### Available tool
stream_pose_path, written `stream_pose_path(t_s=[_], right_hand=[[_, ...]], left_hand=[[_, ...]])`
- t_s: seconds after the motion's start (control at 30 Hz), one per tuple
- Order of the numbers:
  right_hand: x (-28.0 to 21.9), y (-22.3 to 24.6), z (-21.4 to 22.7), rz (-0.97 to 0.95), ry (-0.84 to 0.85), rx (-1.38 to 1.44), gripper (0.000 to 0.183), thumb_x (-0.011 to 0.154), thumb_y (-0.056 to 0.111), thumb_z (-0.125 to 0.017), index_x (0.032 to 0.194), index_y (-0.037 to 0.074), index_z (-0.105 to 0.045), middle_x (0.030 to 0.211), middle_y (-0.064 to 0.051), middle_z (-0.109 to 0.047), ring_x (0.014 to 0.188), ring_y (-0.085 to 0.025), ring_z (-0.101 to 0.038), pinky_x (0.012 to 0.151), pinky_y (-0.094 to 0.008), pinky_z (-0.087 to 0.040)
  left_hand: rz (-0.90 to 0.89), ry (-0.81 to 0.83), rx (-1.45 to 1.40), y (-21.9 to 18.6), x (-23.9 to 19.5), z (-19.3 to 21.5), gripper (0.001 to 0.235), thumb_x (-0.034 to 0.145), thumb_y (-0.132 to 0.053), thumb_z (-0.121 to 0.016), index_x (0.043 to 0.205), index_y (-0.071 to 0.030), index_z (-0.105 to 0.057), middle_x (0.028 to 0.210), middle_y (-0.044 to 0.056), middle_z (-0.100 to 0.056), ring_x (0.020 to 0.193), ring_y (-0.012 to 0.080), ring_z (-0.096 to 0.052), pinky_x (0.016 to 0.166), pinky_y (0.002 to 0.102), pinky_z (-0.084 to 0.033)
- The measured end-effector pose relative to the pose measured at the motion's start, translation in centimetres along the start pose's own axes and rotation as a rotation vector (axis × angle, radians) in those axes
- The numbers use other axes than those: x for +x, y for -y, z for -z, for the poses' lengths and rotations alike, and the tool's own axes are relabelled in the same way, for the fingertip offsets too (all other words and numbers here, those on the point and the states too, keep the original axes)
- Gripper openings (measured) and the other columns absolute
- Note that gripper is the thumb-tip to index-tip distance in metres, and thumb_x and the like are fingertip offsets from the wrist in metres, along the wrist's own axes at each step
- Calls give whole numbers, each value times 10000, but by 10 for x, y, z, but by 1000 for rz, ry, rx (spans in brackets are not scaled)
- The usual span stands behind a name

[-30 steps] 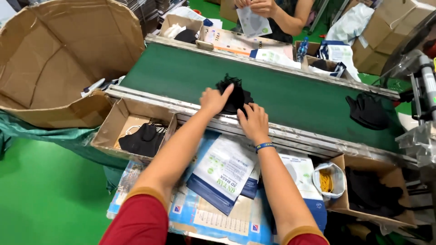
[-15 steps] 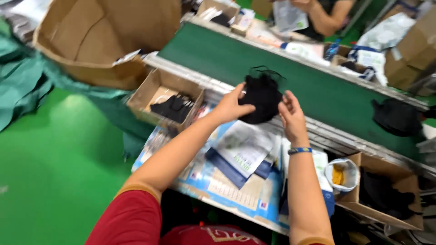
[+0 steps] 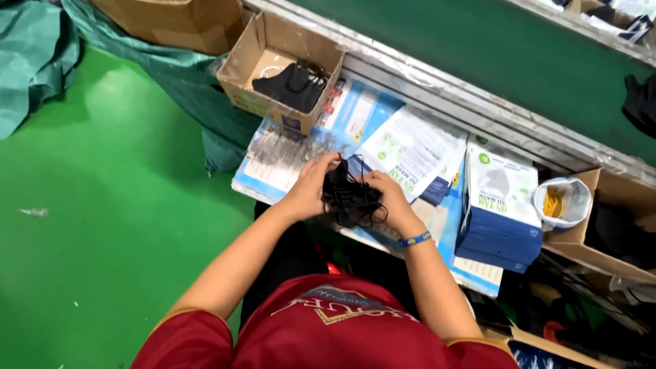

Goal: The recorder is placing black face masks into blue and white packets on an industrial assembly line.

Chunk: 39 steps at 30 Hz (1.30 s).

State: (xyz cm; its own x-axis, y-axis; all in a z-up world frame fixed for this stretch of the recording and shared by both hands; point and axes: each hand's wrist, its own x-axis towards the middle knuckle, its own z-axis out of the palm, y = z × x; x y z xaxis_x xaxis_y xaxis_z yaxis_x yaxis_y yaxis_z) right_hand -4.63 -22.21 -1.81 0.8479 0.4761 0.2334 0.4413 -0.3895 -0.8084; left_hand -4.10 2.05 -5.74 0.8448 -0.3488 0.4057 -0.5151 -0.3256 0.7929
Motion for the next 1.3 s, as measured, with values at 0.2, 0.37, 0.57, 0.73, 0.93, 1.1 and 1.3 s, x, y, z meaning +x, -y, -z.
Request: stream_pose_path(t_s=[0.2,0.37,0.57,0.73,0.93,1.1,1.3], right_hand=[[-14,-28,-21,-282,-74,158,268,873,229,-747,906,17,-586,872,-95,-547,854,-203,-572,738,-330,-496],[-31,-27,-10,-127,-144,-193,298,774,170,-818,799,26,-558,771,-85,-481,725,-236,-518,664,-351,-440],[-21,27,1,-22,-130,-142,612,688,287,-918,1119,58,-550,845,-107,-465,784,-277,-496,720,-353,-435],[-22,6,1,-77,-1,-329,799,692,278,-869,1436,154,-605,894,-135,-508,874,-325,-519,798,-396,-443],[-33,-35,-17,144,-84,-363,475,776,179,-787,1229,88,-678,1149,-152,-646,1096,-350,-613,964,-415,-495],[-68,-59,-38,-258,14,189,294,835,106,-799,1118,50,-740,1187,-133,-756,1095,-241,-714,981,-380,-582],[-55,-6,12,-163,89,539,354,840,96,-797,1159,2,-677,1161,-145,-693,1066,-204,-662,936,-363,-543]], left_hand=[[123,-15,-265,-12,-17,-5,1007,684,-256,-962,1456,-89,-338,1284,194,-603,1186,297,-640,1028,383,-499],[118,-82,-494,-22,-25,-11,1020,730,-181,-951,1493,-112,-278,1166,137,-668,1147,222,-657,1062,341,-486],[61,41,-144,-35,-13,-3,994,632,-298,-939,1448,-98,-408,1135,115,-685,1181,310,-592,1077,467,-408],[-75,22,67,17,-18,-35,935,700,-239,-876,1483,-76,-392,1354,185,-594,1331,409,-505,1176,578,-228],[20,140,276,31,-20,-42,487,949,-185,-772,1396,-258,-592,1173,34,-665,1193,227,-596,1067,335,-414],[252,47,-673,-69,-11,2,728,750,-168,-805,1423,-123,-531,1130,19,-648,1001,133,-611,914,301,-496],[390,179,-620,-54,-51,22,501,907,-217,-782,1343,-2,-662,1204,63,-726,1118,144,-646,1008,327,-514]])
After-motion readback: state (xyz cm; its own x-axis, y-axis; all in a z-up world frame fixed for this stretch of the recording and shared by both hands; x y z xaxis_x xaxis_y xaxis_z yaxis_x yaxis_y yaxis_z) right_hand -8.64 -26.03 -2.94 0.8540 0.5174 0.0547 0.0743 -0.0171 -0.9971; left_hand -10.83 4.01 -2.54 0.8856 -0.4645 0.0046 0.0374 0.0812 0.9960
